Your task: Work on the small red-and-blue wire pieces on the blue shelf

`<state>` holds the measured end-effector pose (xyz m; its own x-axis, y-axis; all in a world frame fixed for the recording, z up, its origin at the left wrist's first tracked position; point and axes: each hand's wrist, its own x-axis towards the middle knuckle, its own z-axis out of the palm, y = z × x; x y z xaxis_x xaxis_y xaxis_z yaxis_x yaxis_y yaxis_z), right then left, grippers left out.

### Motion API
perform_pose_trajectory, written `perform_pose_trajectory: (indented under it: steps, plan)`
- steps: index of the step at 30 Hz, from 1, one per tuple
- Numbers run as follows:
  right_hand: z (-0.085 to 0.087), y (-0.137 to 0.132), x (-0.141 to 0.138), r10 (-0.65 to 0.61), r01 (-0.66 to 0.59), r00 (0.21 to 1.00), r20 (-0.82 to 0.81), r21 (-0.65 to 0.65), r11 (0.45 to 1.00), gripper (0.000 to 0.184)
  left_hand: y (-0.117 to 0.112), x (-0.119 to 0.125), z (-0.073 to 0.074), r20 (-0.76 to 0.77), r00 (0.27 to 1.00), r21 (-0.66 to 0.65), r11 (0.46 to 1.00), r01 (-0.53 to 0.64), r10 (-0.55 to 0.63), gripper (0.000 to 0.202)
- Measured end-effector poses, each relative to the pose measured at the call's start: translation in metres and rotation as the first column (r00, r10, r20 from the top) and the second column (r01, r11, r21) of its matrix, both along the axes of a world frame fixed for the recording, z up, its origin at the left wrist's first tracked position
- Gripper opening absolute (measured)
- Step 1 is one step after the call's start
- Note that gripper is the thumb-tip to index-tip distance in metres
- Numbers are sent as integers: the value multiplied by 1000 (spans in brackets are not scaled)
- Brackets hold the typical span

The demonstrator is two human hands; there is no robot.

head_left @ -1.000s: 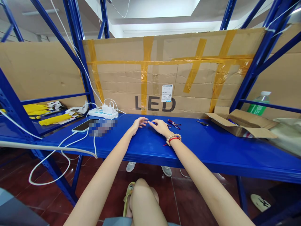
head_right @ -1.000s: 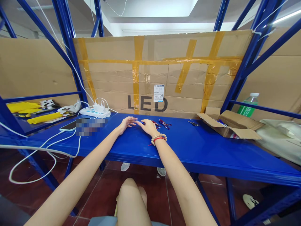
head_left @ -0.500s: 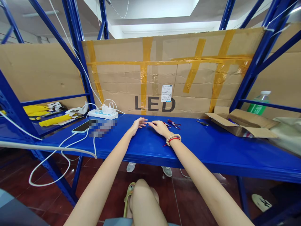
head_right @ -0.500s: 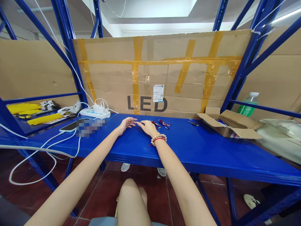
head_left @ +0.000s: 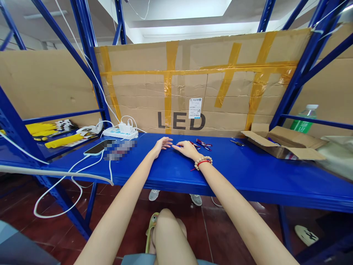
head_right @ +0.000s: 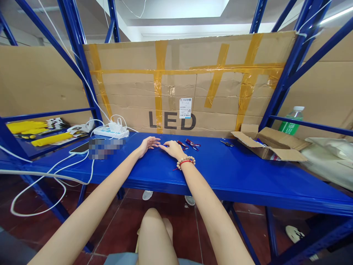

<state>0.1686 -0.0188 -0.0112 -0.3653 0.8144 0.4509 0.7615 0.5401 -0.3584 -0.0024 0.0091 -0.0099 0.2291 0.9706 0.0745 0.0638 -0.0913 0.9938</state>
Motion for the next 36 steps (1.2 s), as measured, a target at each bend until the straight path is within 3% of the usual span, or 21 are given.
perform_pose_trajectory:
  steps: [12,36]
  plan:
    - [-4,3,0,14,-11,997,-71,46,999,37,1,3,1,-22,1000,8,1000,-3,4,50]
    - [-4,3,0,-39,39,998,-57,-5,999,38,0,3,2,-34,999,-7,1000,-3,3,50]
